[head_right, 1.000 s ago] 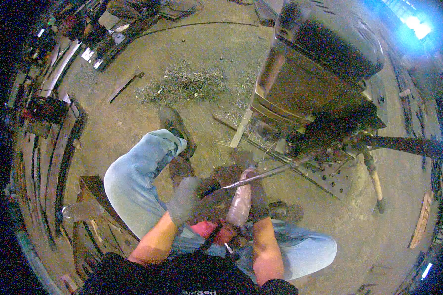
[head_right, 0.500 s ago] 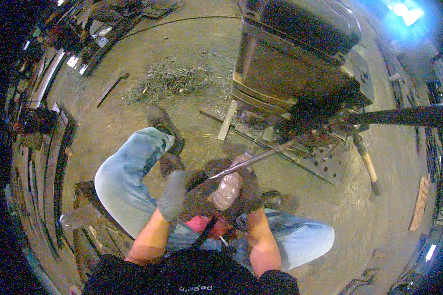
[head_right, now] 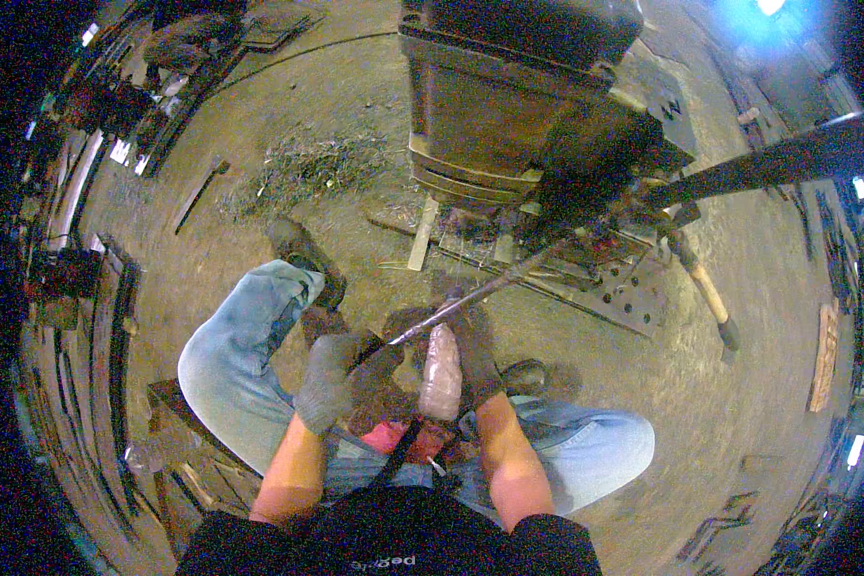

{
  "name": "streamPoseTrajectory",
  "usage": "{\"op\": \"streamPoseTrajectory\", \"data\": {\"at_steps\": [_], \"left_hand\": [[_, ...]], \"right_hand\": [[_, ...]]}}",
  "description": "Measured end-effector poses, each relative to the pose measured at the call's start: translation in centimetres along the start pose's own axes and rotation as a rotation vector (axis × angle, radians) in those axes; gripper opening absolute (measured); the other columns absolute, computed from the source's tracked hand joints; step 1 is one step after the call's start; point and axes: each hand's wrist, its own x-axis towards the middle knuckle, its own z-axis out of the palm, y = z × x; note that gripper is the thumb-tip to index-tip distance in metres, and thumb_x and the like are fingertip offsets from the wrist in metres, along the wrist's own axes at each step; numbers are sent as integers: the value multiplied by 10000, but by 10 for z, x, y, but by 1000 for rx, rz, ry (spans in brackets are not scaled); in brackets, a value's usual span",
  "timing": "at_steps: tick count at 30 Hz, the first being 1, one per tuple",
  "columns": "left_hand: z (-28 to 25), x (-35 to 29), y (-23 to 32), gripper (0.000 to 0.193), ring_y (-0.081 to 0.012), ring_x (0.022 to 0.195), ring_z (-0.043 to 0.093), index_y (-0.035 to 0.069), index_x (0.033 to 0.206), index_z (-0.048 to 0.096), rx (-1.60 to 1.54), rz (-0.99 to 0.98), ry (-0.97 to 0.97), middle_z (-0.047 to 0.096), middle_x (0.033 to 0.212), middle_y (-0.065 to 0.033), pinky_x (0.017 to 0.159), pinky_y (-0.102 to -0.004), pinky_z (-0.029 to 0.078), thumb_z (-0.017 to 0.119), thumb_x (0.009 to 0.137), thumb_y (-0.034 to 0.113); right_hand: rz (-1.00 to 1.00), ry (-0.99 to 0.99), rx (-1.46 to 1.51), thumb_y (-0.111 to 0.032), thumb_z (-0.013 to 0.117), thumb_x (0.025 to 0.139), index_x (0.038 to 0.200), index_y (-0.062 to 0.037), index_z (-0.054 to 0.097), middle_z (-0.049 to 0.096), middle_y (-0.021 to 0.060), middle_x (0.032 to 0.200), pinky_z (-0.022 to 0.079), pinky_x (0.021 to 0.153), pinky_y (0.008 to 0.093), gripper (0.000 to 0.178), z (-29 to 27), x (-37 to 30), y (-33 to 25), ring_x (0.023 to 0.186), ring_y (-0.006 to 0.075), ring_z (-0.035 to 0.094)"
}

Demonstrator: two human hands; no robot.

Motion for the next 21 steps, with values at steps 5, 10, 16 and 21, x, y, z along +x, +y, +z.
{"op": "streamPoseTrajectory", "data": {"at_steps": [5,10,16,21], "left_hand": [[1,0,-5,465,-480,788,652,62,955,691,11,9,16,659,798,-251,659,-535,492,655,888,521],[3,-2,-5,306,-288,605,658,12,856,742,15,81,86,680,681,-168,567,-415,478,707,904,312],[4,-2,-1,294,-252,582,643,7,831,725,-28,76,80,678,665,-148,552,-403,466,712,908,290],[3,-2,7,303,-219,562,623,-2,800,711,-44,41,68,658,635,-139,537,-391,455,711,908,281]], "right_hand": [[-40,-37,50,-526,620,977,1053,-195,640,610,-25,840,515,579,288,341,34,-26,-22,678,103,588],[-191,-54,-212,-537,632,967,1043,-198,629,592,-36,826,493,571,277,347,31,-25,-18,667,95,569],[-185,2,-202,-552,637,958,1040,-195,629,587,-35,821,489,548,284,366,8,-10,-6,654,104,569],[-227,25,-156,-561,635,955,1060,-195,622,590,-21,822,493,551,292,382,-16,19,13,641,122,564]]}}
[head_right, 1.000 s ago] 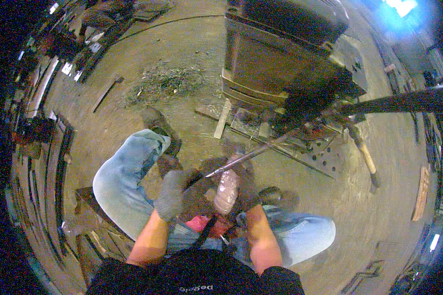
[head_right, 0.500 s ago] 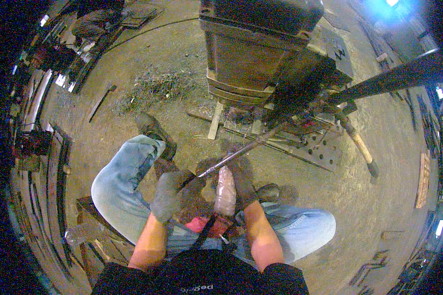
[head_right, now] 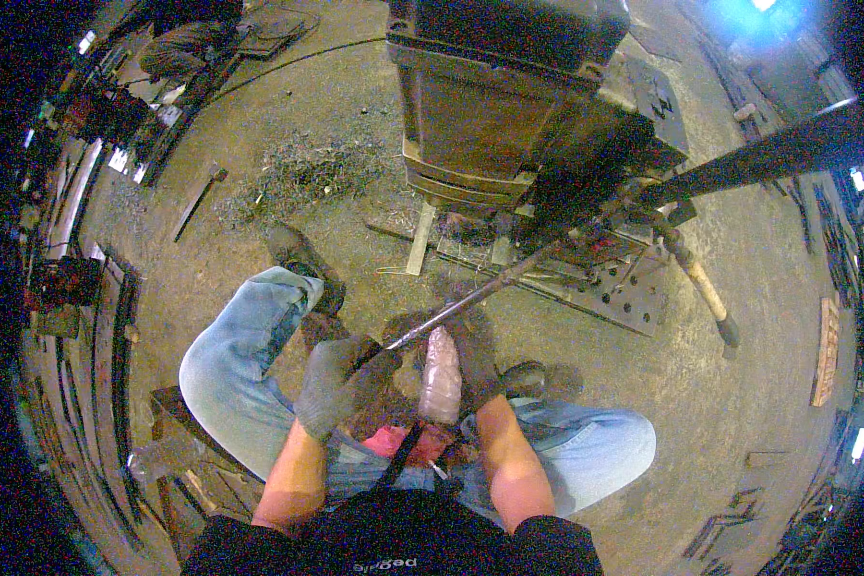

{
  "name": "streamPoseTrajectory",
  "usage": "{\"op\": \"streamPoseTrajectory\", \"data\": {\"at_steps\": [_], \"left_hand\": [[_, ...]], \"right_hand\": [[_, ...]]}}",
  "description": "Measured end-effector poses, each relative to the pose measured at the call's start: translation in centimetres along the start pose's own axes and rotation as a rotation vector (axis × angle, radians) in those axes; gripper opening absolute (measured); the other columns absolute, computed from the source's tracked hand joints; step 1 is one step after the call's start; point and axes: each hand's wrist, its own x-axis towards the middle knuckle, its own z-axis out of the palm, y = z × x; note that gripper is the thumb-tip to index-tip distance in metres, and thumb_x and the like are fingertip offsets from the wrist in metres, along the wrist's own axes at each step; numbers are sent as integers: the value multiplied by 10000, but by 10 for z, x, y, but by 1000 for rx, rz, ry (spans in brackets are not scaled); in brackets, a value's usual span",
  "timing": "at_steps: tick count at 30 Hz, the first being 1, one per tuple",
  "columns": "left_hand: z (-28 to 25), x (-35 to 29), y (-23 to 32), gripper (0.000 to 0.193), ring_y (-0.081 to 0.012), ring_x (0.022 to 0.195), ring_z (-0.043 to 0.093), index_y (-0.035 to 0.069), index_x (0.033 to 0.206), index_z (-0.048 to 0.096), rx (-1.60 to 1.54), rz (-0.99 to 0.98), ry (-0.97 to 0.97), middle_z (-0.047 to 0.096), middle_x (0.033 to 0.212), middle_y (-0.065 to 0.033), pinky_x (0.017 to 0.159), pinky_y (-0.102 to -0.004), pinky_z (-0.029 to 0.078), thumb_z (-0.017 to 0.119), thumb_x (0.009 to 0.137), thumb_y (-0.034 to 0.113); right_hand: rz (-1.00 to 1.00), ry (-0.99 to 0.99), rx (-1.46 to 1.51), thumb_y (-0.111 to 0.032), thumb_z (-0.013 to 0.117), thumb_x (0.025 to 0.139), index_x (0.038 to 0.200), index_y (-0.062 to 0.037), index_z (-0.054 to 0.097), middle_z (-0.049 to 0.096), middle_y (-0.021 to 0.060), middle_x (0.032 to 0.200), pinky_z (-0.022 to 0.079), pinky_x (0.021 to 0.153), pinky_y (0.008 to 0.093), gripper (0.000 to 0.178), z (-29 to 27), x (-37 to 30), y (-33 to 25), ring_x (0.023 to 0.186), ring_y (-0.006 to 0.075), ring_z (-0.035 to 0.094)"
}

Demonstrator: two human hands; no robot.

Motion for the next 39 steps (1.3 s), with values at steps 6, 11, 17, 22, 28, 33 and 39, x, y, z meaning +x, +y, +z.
{"op": "streamPoseTrajectory", "data": {"at_steps": [6,11,17,22,28,33,39], "left_hand": [[0,-1,-3,324,-225,532,607,-2,772,699,28,-6,16,640,613,-143,520,-400,444,709,903,294],[-2,0,3,341,-236,541,617,-1,765,693,41,-11,3,635,612,-143,527,-397,450,710,900,312],[-3,-1,11,345,-250,563,627,4,764,685,-5,10,32,649,639,-152,543,-405,450,703,906,318],[-6,0,13,331,-258,569,633,3,805,705,16,41,19,664,657,-161,546,-404,455,701,909,317],[0,-1,2,324,-259,561,627,13,815,720,-2,47,31,668,658,-162,534,-413,447,717,901,326],[-2,-1,-1,322,-280,559,622,17,818,722,55,39,31,670,659,-164,535,-412,451,723,898,329],[0,-2,-4,356,-309,550,597,17,801,697,89,69,45,651,638,-161,537,-438,440,717,894,360]], "right_hand": [[112,9,-50,-549,618,970,1084,-194,617,590,-19,825,511,583,296,373,3,-9,-12,667,127,576],[35,11,130,-438,636,984,1093,-149,626,614,3,883,550,681,306,310,5,-9,-13,763,137,618],[39,-62,316,-339,659,972,1093,-119,630,655,34,969,564,776,316,253,17,-22,-27,848,174,654],[99,-40,263,-355,652,978,1103,-142,635,649,24,936,564,718,324,247,8,-15,-8,810,164,644],[35,-44,187,-546,628,967,1101,-174,637,626,-1,824,545,581,327,395,-15,7,18,653,146,611],[157,-21,103,-594,589,977,1093,-178,637,622,-5,817,535,555,316,435,2,-6,-10,631,134,600],[90,1,37,-584,567,994,1101,-183,644,625,-14,822,540,605,302,423,-19,11,21,674,120,609]]}}
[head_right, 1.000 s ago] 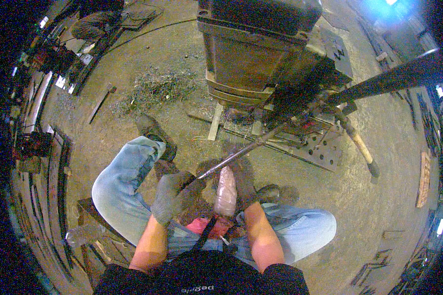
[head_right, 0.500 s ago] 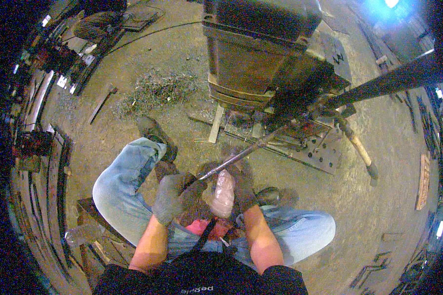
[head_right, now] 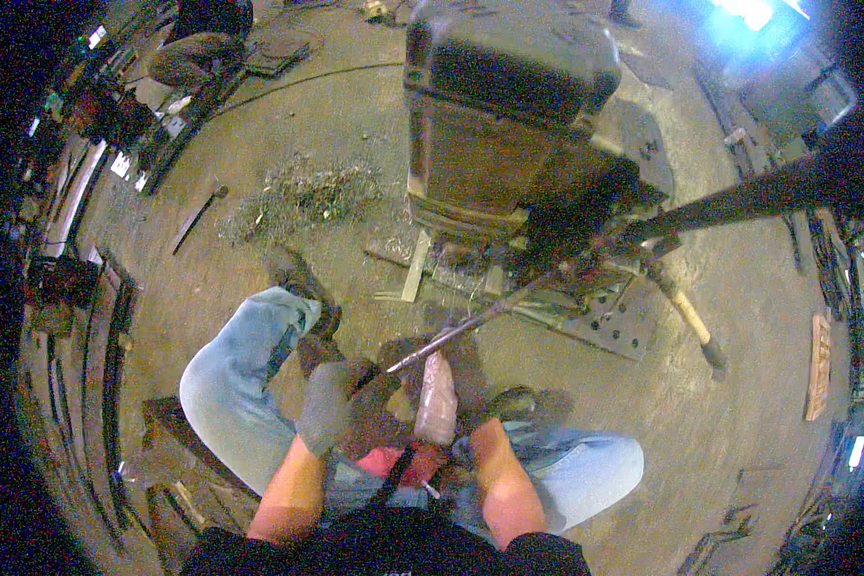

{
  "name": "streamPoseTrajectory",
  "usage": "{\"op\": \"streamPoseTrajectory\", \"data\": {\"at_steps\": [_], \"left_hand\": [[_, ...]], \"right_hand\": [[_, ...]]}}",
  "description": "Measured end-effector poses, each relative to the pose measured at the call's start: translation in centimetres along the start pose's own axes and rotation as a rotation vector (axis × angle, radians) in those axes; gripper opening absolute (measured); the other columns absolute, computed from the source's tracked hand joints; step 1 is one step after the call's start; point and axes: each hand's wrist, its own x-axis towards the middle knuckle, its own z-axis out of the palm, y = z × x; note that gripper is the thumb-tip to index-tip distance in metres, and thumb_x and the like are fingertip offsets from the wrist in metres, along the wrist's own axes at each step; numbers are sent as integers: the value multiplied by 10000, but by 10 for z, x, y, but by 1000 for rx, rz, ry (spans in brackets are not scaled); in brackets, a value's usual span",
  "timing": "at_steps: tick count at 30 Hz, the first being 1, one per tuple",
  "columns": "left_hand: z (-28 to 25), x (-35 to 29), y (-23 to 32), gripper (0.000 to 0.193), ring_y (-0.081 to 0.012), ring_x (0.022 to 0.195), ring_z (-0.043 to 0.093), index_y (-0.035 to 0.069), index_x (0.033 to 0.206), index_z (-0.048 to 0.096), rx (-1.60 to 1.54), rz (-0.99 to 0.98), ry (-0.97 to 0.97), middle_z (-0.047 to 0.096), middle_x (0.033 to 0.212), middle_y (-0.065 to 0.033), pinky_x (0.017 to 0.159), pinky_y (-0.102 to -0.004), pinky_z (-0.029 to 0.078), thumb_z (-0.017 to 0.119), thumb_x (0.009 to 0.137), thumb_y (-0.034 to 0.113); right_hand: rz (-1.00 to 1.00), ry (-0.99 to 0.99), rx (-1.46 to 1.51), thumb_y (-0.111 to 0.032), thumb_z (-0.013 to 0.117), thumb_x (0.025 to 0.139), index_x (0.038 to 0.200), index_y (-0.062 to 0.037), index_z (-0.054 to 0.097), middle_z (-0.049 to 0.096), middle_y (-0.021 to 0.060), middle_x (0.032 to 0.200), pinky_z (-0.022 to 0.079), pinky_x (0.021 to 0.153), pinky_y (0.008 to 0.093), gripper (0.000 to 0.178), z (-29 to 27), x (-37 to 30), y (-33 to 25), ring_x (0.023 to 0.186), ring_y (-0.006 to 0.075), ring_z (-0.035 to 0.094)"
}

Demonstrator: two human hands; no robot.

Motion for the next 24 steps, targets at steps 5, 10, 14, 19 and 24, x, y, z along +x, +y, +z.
{"op": "streamPoseTrajectory", "data": {"at_steps": [5,10,14,19,24], "left_hand": [[0,1,0,371,-317,569,609,20,805,700,36,-38,-6,664,661,-173,542,-446,450,714,890,381],[-1,-1,-2,411,-469,791,655,87,944,686,34,-88,-87,684,830,-226,672,-557,493,619,907,490],[-4,0,4,411,-475,792,651,93,956,695,43,-35,-73,681,844,-229,679,-557,494,616,905,494],[-5,-1,4,429,-472,795,654,98,974,715,72,-65,-104,678,842,-235,685,-556,491,609,910,509],[-6,0,13,374,-417,644,659,33,847,712,43,17,42,667,700,-208,601,-499,483,656,911,398]], "right_hand": [[7,-45,-49,-524,595,999,1097,-173,660,632,-16,825,540,616,301,370,13,-19,-22,694,116,615],[66,-32,190,-464,620,997,1065,-166,654,626,-20,816,523,591,279,308,35,-32,-34,647,107,594],[123,-30,105,-442,604,1012,1061,-163,658,636,-23,866,522,633,264,288,19,-17,-28,712,91,602],[157,-38,173,-431,610,1006,1077,-152,670,653,-7,907,529,680,269,294,10,-17,-18,775,89,617],[69,-84,194,-432,610,1004,1094,-149,668,655,-6,910,531,694,273,302,29,-29,-36,786,93,621]]}}
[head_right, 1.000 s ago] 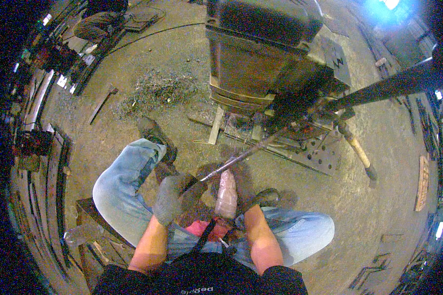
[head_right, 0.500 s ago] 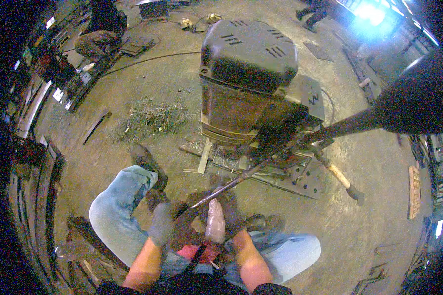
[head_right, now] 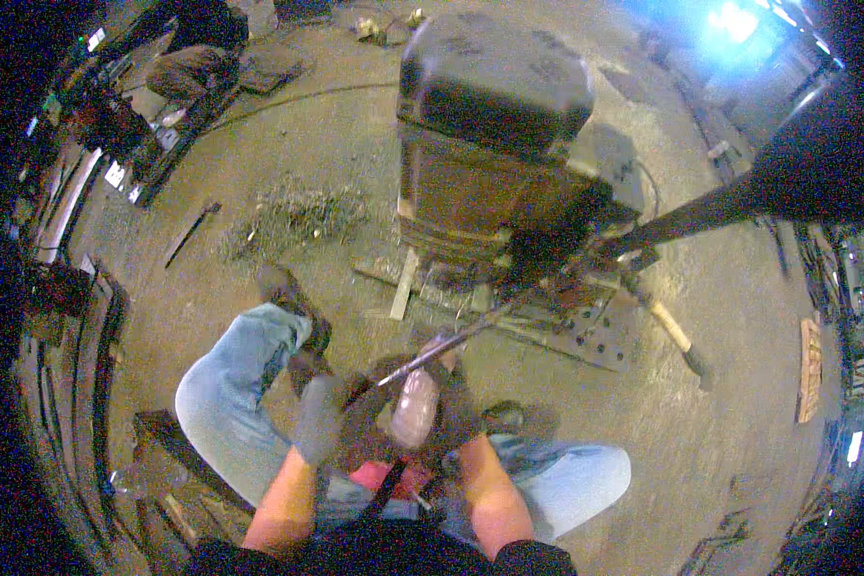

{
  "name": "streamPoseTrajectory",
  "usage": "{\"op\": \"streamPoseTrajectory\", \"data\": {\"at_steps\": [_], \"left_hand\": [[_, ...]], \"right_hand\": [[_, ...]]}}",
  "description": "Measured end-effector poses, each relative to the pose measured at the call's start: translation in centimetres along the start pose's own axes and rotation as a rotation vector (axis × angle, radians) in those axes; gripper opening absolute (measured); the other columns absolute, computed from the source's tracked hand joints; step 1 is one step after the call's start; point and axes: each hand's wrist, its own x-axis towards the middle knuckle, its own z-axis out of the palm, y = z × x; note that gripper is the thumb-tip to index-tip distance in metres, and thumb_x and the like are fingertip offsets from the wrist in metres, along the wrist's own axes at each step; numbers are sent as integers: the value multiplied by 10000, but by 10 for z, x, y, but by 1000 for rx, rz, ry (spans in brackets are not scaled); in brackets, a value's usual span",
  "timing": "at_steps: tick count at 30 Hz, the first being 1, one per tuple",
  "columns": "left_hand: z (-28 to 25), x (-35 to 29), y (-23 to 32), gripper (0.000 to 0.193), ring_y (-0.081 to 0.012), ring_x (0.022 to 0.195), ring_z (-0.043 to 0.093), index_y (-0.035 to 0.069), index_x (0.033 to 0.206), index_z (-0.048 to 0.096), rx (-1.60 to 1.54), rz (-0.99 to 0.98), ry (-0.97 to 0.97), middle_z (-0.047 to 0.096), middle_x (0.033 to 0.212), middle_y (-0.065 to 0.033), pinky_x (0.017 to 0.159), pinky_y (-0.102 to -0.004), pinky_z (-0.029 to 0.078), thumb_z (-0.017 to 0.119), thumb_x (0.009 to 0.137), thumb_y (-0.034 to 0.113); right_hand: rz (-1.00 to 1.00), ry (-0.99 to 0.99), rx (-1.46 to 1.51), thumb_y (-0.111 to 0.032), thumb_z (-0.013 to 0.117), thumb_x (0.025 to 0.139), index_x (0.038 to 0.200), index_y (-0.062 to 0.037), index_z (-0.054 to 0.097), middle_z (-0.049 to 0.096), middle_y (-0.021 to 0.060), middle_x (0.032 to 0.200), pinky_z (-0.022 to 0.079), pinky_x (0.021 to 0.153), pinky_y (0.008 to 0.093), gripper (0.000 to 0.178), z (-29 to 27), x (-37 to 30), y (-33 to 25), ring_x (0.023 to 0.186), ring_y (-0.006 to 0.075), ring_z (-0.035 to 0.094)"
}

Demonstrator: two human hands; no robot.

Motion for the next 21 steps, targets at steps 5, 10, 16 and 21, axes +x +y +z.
{"op": "streamPoseTrajectory", "data": {"at_steps": [5,10,16,21], "left_hand": [[-3,2,4,453,-458,813,671,110,1070,722,-38,-94,-145,695,850,-232,700,-529,511,585,941,521],[-3,1,-2,441,-460,803,666,97,1013,710,-1,-43,-122,683,822,-232,686,-531,504,601,927,515],[0,2,-7,443,-456,811,666,93,995,695,25,-98,-164,682,823,-224,685,-531,502,622,901,520],[2,0,-14,432,-446,809,674,98,975,696,4,-58,-132,692,833,-213,680,-524,509,667,855,511]], "right_hand": [[-3,-42,63,-433,610,1002,1111,-146,666,656,-4,914,532,708,278,312,48,-47,-37,796,96,624],[-28,37,-25,-498,610,996,1130,-149,660,626,-26,884,517,679,277,377,49,-37,-28,762,100,598],[-21,87,-166,-556,605,984,1108,-168,651,627,-28,857,515,604,285,410,-6,-2,3,692,108,595],[-2,71,-136,-564,604,982,1080,-173,648,625,-19,811,512,544,291,405,-14,4,10,622,121,590]]}}
